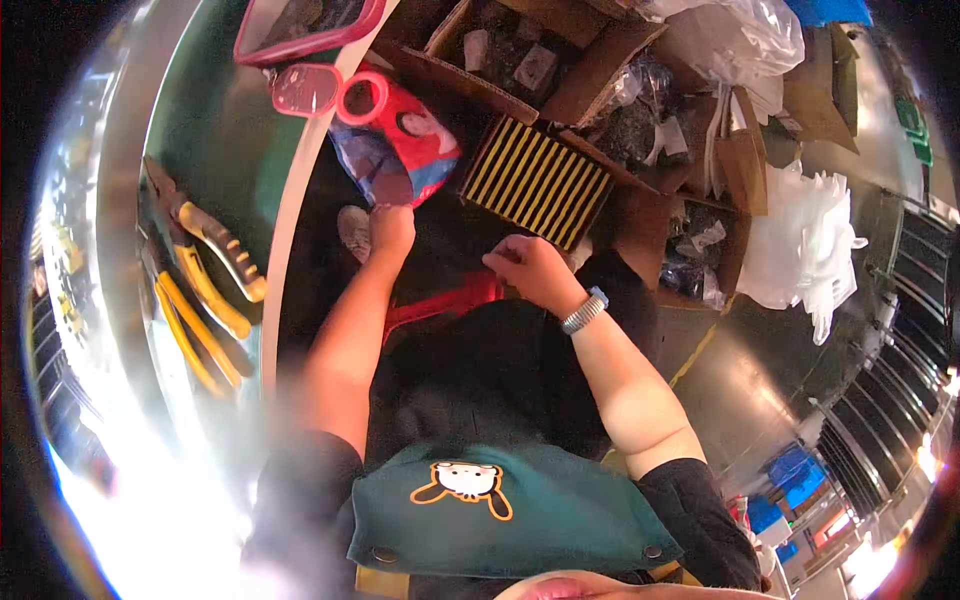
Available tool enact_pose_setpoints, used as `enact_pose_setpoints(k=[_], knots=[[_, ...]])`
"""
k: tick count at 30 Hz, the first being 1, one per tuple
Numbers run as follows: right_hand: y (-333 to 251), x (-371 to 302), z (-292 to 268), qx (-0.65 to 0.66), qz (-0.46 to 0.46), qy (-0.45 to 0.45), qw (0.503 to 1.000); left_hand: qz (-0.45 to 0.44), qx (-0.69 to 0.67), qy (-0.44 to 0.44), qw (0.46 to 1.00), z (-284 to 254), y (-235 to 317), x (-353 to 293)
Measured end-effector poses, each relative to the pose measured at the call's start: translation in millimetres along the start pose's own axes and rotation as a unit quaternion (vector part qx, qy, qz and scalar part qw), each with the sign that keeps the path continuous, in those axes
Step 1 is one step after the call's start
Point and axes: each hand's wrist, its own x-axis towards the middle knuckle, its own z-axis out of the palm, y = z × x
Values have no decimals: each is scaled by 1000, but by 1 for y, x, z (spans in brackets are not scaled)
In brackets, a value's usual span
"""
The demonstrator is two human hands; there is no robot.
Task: The person inserts small components into electronic modules by hand, taking the components from bins and placing them into the modules at an assembly station.
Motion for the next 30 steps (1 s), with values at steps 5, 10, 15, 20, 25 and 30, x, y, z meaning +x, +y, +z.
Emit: enact_pose_setpoints(k=[5,10,15,20,25,30], knots=[[-5,1,10,-10,-17,-4,1000,62,39,-29,997,19,1,-40],[12,13,15,-19,0,-16,1000,90,13,-31,995,34,17,-74],[13,27,37,-146,-24,-11,989,101,-8,-31,994,32,1,-117],[9,72,96,-269,-70,35,960,119,-28,-28,992,26,32,-148],[-2,115,200,-286,-184,33,940,146,-44,-46,987,30,34,-193],[46,153,249,-446,-149,152,869,192,-72,-31,978,31,62,-184]])
